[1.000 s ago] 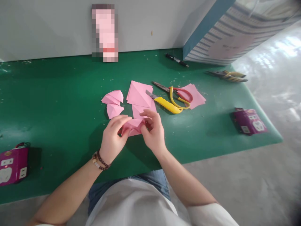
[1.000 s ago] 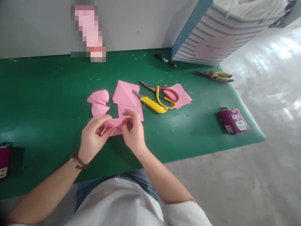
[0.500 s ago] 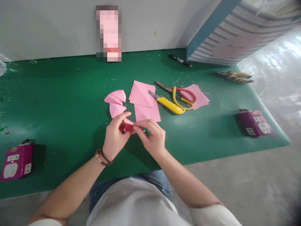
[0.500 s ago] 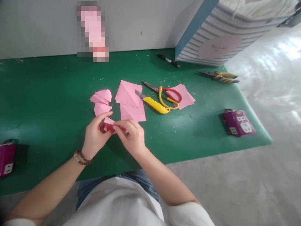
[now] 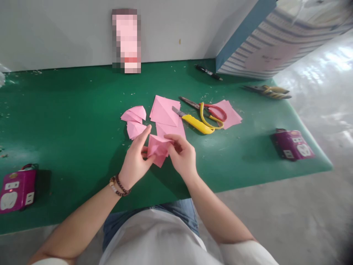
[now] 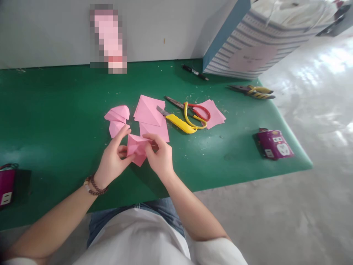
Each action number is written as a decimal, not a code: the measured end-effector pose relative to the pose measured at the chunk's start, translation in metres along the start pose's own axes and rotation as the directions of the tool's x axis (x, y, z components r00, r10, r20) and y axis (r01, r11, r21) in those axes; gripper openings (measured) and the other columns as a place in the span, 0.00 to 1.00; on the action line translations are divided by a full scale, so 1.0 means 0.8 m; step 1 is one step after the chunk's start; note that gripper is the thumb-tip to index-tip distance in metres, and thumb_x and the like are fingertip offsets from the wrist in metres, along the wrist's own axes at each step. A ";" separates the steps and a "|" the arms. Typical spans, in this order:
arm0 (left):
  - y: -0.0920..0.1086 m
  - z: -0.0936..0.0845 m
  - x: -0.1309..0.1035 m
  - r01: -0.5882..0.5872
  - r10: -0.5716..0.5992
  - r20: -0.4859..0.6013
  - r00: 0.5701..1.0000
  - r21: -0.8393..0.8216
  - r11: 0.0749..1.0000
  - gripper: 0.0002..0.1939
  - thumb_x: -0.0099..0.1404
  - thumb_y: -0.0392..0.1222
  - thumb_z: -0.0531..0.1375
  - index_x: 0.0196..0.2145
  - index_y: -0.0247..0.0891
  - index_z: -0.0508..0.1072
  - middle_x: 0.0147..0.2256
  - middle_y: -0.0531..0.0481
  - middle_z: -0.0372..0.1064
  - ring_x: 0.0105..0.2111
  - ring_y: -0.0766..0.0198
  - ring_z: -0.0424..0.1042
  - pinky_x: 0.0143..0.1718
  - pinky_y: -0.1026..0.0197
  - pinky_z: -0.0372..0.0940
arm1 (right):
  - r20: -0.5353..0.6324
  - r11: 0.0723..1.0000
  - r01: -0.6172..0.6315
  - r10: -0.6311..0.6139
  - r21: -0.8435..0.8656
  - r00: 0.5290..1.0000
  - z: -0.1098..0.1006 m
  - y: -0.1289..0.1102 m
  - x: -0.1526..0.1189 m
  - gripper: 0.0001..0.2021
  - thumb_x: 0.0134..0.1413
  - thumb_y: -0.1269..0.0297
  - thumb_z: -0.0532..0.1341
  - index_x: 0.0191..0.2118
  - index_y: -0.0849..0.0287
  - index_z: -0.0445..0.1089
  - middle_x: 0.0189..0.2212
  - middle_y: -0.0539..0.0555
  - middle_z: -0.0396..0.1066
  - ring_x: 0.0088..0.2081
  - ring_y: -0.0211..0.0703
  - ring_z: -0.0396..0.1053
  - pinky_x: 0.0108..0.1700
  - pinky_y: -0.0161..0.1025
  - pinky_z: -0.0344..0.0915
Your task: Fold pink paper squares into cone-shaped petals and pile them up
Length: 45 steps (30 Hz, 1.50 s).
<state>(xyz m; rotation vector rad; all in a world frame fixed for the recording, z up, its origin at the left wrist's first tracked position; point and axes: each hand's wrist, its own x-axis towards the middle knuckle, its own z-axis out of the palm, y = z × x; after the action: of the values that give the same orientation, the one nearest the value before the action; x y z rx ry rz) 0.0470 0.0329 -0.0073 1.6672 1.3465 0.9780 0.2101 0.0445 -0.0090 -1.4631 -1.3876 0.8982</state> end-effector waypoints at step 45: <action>0.004 -0.007 0.006 0.281 -0.332 -0.154 0.931 -0.280 0.918 0.09 0.64 0.46 0.61 0.36 0.36 0.73 0.31 0.51 0.71 0.31 0.65 0.70 0.32 0.66 0.68 | 0.230 0.659 0.628 -0.592 -0.415 0.773 0.007 0.009 -0.020 0.19 0.59 0.73 0.56 0.54 0.53 0.65 0.50 0.59 0.72 0.48 0.51 0.70 0.48 0.49 0.70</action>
<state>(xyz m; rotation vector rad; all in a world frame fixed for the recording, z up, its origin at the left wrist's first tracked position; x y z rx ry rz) 0.0435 0.0379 -0.0018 1.1461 1.4899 1.0957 0.2057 0.0292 -0.0184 -1.1450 -2.0899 0.1699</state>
